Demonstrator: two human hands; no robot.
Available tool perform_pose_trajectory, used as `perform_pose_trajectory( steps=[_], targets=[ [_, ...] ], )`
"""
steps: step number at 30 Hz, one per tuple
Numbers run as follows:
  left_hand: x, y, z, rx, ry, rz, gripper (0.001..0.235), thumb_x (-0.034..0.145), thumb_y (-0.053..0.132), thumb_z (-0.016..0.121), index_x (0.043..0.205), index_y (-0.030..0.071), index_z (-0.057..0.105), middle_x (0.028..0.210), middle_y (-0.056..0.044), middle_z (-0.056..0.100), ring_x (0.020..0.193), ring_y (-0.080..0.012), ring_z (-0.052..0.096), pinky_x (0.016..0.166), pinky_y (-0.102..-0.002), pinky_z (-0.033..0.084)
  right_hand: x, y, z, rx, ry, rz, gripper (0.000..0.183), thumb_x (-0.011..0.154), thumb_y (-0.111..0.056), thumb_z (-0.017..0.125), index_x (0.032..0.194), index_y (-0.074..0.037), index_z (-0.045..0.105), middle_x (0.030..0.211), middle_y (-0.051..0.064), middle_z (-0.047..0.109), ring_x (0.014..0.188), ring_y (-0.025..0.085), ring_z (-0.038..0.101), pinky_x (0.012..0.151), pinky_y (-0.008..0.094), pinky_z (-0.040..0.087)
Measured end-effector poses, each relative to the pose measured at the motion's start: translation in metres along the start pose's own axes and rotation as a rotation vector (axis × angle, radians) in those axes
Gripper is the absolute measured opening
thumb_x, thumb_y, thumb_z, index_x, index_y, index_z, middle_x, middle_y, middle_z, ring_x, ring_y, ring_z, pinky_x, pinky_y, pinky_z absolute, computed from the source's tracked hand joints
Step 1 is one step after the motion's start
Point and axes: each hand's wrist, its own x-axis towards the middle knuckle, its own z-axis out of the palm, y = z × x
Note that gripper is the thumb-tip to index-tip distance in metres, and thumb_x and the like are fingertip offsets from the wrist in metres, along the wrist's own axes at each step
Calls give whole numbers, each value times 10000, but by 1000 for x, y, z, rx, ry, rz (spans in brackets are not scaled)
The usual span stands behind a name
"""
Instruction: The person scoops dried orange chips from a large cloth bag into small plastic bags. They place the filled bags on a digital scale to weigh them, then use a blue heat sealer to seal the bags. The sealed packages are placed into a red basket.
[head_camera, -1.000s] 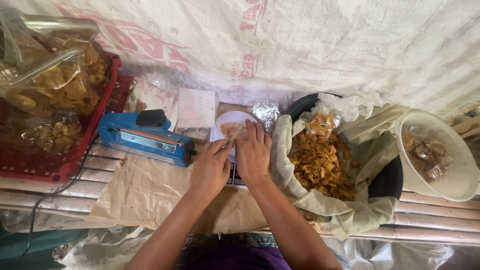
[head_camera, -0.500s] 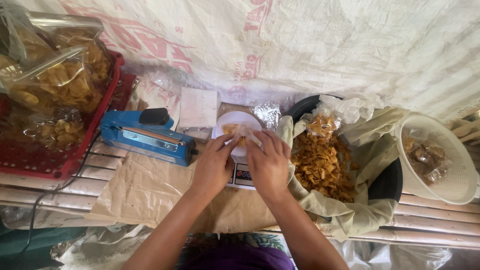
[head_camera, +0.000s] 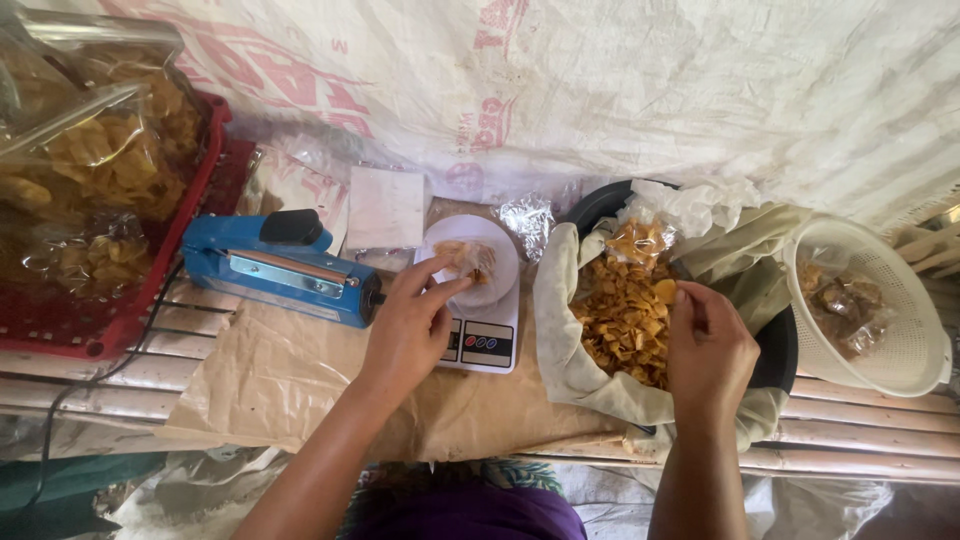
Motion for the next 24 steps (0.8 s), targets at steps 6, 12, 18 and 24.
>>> perform_pose_trajectory(
  steps=[6,12,18,24],
  targets=[
    [-5,-3,6,-15,-41,-63,444,784,-77,654,1180,107,737,1391,-72,601,1099,-269,625,963,-393,525,-7,22,8,95,-69,68,155,984,-94,735,1113,-9,755,1064,94,732,839,122,681,750,268,541],
    [-3,-8,6,6,8,-57,425,794,-81,656,1161,112,746,1379,-70,604,1090,-270,624,928,-379,532,-5,33,14,242,-126,70,140,949,-71,760,1084,-35,766,1124,55,739,929,123,695,812,261,564],
    [-2,-5,0,-27,30,-67,465,775,-106,640,1174,105,752,1363,-80,616,1058,-281,620,898,-385,529,-39,-24,48,326,-581,64,170,876,-143,766,1030,-75,794,963,49,799,842,151,753,748,276,610],
    [-11,-3,2,-25,42,-63,428,757,-95,660,1135,87,741,1358,-94,619,1048,-283,630,917,-398,533,-35,-92,100,245,-367,-394,203,923,-89,722,1107,-2,716,1128,173,719,901,363,700,756,385,555]
  ],
)
